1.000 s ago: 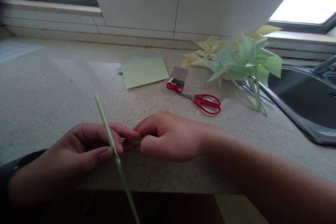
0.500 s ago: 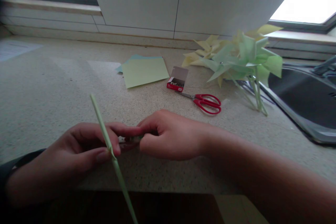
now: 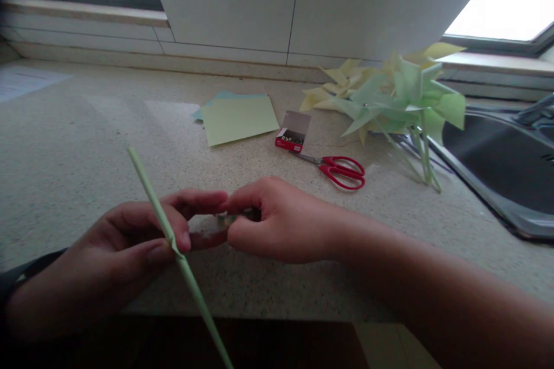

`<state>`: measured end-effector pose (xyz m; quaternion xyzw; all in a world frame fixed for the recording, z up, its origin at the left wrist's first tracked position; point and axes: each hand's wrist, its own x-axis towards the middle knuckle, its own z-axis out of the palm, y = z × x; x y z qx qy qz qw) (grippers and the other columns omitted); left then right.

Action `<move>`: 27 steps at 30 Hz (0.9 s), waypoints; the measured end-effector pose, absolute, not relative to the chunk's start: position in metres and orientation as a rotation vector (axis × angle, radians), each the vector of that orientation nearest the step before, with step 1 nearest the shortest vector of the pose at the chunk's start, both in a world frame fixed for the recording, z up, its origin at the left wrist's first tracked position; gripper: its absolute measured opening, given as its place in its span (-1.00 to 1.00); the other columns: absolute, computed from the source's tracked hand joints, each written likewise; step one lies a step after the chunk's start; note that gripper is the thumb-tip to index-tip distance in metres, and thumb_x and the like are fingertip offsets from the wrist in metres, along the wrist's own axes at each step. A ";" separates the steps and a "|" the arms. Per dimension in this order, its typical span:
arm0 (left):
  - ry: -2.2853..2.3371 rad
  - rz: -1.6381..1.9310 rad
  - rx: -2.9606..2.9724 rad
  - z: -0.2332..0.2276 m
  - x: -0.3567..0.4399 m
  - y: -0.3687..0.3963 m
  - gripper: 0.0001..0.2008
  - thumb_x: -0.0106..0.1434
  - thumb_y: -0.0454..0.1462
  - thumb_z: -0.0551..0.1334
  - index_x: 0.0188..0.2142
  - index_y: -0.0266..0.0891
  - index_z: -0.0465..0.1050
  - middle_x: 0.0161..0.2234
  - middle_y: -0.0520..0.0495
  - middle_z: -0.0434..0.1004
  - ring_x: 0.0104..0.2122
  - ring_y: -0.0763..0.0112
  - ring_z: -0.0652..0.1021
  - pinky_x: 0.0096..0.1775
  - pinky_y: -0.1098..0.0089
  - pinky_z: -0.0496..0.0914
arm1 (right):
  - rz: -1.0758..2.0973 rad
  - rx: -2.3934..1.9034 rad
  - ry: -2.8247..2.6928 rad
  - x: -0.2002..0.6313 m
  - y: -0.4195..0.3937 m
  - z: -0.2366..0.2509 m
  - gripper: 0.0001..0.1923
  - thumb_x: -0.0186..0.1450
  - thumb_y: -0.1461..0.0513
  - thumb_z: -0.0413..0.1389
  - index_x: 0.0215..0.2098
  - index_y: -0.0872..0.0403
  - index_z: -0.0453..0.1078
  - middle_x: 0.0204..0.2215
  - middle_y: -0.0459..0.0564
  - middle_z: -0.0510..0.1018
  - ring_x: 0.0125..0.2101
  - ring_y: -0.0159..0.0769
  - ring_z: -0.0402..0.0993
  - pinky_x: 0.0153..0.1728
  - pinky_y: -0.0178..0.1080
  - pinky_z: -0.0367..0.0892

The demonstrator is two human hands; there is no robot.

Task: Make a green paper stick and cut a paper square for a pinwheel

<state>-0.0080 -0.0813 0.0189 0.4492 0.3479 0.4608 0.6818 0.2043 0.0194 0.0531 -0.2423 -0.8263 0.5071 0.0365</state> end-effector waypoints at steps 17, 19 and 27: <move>0.880 0.983 1.075 0.023 -0.005 -0.075 -0.93 0.28 -0.21 0.40 -0.30 -0.07 0.72 0.03 -0.04 0.62 -0.05 0.24 0.59 0.02 0.34 0.45 | 1.541 -0.357 -2.528 0.211 0.028 0.062 -0.81 0.33 0.30 0.01 -0.28 0.12 0.47 -0.36 -0.12 0.30 -0.34 -0.36 0.27 -0.24 -0.24 0.20; 0.878 0.993 1.077 0.023 -0.005 -0.075 -0.93 0.27 -0.22 0.41 -0.30 -0.07 0.72 -0.02 -0.05 0.64 -0.06 0.23 0.59 0.01 0.33 0.45 | 1.547 -0.394 -2.531 0.212 0.027 0.062 -0.82 0.30 0.32 0.02 -0.29 0.13 0.47 -0.39 -0.13 0.35 -0.37 -0.37 0.30 -0.29 -0.27 0.20; 0.890 0.964 1.183 0.019 -0.006 -0.074 -0.93 0.26 -0.22 0.41 -0.33 -0.12 0.71 -0.12 -0.09 0.61 -0.13 0.26 0.58 -0.09 0.35 0.46 | 1.658 -0.774 -2.602 0.213 0.020 0.064 -0.84 0.22 0.30 0.03 -0.35 0.11 0.46 -0.55 -0.20 0.30 -0.53 -0.44 0.18 -0.54 -0.36 0.09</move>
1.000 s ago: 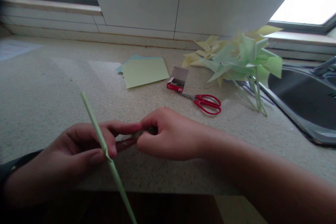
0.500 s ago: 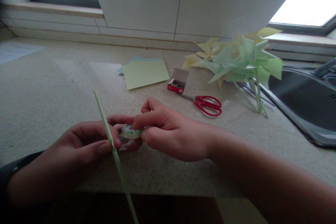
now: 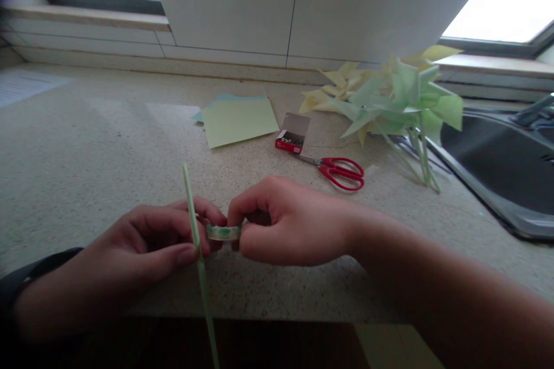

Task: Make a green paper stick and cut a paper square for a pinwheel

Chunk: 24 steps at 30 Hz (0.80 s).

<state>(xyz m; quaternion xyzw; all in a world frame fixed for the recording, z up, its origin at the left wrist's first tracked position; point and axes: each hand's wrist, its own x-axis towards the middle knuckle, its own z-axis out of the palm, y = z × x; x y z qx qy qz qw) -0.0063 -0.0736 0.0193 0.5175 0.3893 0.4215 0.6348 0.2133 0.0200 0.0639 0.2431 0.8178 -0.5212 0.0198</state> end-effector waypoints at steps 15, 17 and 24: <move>0.955 0.906 1.270 0.024 -0.005 -0.076 -0.92 0.25 -0.28 0.39 -0.35 -0.10 0.71 -0.17 -0.07 0.60 -0.21 0.32 0.57 -0.24 0.44 0.45 | -1.511 0.719 2.521 0.208 0.021 0.064 -0.85 0.19 0.27 0.00 -0.38 0.09 0.42 -0.55 -0.20 0.27 -0.50 -0.42 0.21 -0.49 -0.35 0.13; 0.942 0.923 1.245 0.024 -0.005 -0.075 -0.90 0.25 -0.30 0.38 -0.36 -0.08 0.71 -0.18 -0.04 0.60 -0.22 0.35 0.57 -0.24 0.46 0.45 | -1.523 0.691 2.555 0.210 0.022 0.062 -0.85 0.19 0.27 -0.01 -0.38 0.09 0.41 -0.56 -0.20 0.24 -0.52 -0.42 0.19 -0.51 -0.35 0.12; 0.914 0.960 1.174 0.023 -0.004 -0.074 -0.89 0.26 -0.30 0.39 -0.33 -0.05 0.72 -0.11 -0.02 0.64 -0.16 0.36 0.60 -0.13 0.48 0.46 | -1.560 0.622 2.618 0.213 0.027 0.058 -0.87 0.20 0.24 -0.03 -0.41 0.08 0.34 -0.55 -0.18 0.26 -0.49 -0.39 0.23 -0.48 -0.33 0.17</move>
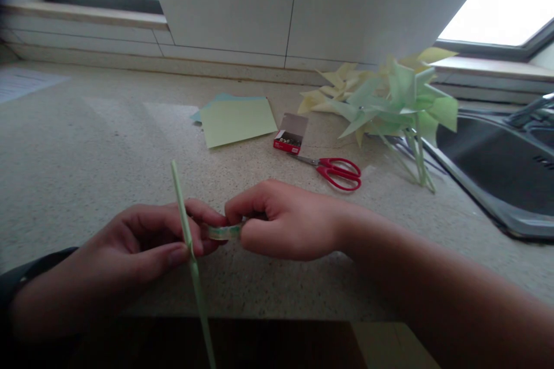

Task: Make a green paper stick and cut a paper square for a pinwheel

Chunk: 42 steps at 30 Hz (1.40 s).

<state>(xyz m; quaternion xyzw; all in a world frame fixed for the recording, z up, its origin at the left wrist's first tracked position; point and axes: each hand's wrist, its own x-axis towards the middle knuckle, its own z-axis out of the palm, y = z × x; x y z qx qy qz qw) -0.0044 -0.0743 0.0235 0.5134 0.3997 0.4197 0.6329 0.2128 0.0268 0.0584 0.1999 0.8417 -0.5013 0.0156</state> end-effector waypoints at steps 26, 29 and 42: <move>0.811 0.982 1.039 0.022 -0.005 -0.079 -0.90 0.28 -0.31 0.41 -0.31 -0.05 0.72 0.00 0.04 0.67 -0.05 0.42 0.64 0.00 0.58 0.47 | -1.442 0.513 2.829 0.208 0.018 0.061 -0.86 0.20 0.27 -0.10 -0.46 0.07 0.26 -0.54 -0.11 0.33 -0.48 -0.35 0.24 -0.42 -0.27 0.17; 0.770 0.952 1.022 0.022 -0.006 -0.080 -0.89 0.28 -0.33 0.40 -0.31 -0.06 0.72 0.02 0.03 0.67 -0.04 0.41 0.65 0.02 0.56 0.47 | -1.434 0.532 2.799 0.208 0.019 0.059 -0.89 0.21 0.25 -0.06 -0.44 0.07 0.26 -0.52 -0.11 0.34 -0.47 -0.36 0.26 -0.44 -0.29 0.16; 0.733 0.906 0.951 0.022 -0.007 -0.082 -0.91 0.28 -0.32 0.41 -0.32 -0.10 0.72 0.11 -0.03 0.62 0.06 0.29 0.62 0.06 0.51 0.46 | -1.512 0.483 2.723 0.209 0.025 0.055 -0.83 0.21 0.26 -0.06 -0.40 0.12 0.36 -0.37 0.00 0.47 -0.35 -0.27 0.37 -0.28 -0.21 0.27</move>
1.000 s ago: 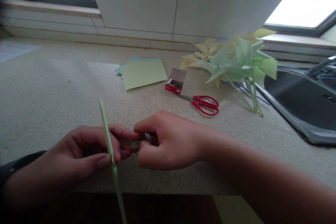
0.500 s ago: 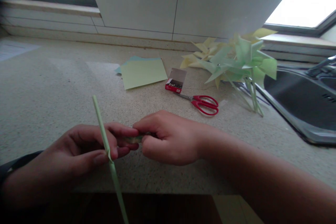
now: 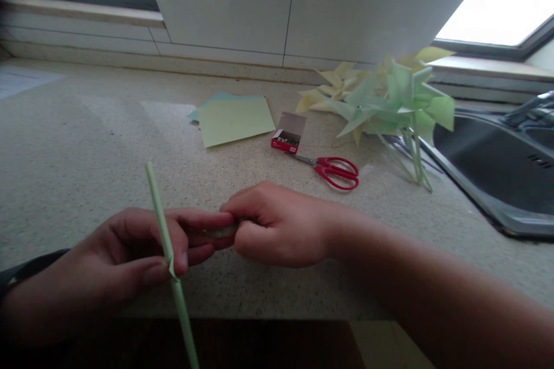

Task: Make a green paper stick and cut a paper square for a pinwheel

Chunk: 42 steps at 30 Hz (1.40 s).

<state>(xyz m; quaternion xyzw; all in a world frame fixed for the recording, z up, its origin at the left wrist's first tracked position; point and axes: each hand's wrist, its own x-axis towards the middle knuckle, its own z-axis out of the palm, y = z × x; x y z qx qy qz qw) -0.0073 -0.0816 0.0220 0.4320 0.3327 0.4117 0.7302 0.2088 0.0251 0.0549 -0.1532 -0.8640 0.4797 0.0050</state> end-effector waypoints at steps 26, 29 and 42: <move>0.760 0.999 0.915 0.022 -0.005 -0.081 -0.93 0.28 -0.28 0.42 -0.31 -0.05 0.71 0.06 0.04 0.65 -0.01 0.31 0.66 0.03 0.49 0.49 | 1.459 -0.560 -2.692 0.212 0.030 0.057 -0.84 0.25 0.22 -0.05 -0.41 0.11 0.31 -0.46 -0.10 0.38 -0.43 -0.34 0.27 -0.41 -0.26 0.15; 0.797 1.018 0.928 0.021 -0.006 -0.079 -0.92 0.30 -0.28 0.40 -0.27 -0.04 0.71 0.07 0.05 0.65 -0.02 0.35 0.65 -0.01 0.54 0.48 | 1.499 -0.555 -2.630 0.214 0.032 0.056 -0.86 0.24 0.22 -0.04 -0.42 0.09 0.29 -0.51 -0.14 0.32 -0.47 -0.36 0.23 -0.45 -0.27 0.12; 0.817 0.946 0.907 0.022 -0.006 -0.078 -0.93 0.26 -0.21 0.43 -0.26 0.04 0.72 0.04 0.10 0.67 0.00 0.38 0.64 -0.02 0.60 0.47 | 1.655 -0.522 -2.502 0.213 0.029 0.056 -0.88 0.18 0.21 0.00 -0.44 0.10 0.29 -0.49 -0.11 0.34 -0.45 -0.36 0.24 -0.44 -0.28 0.18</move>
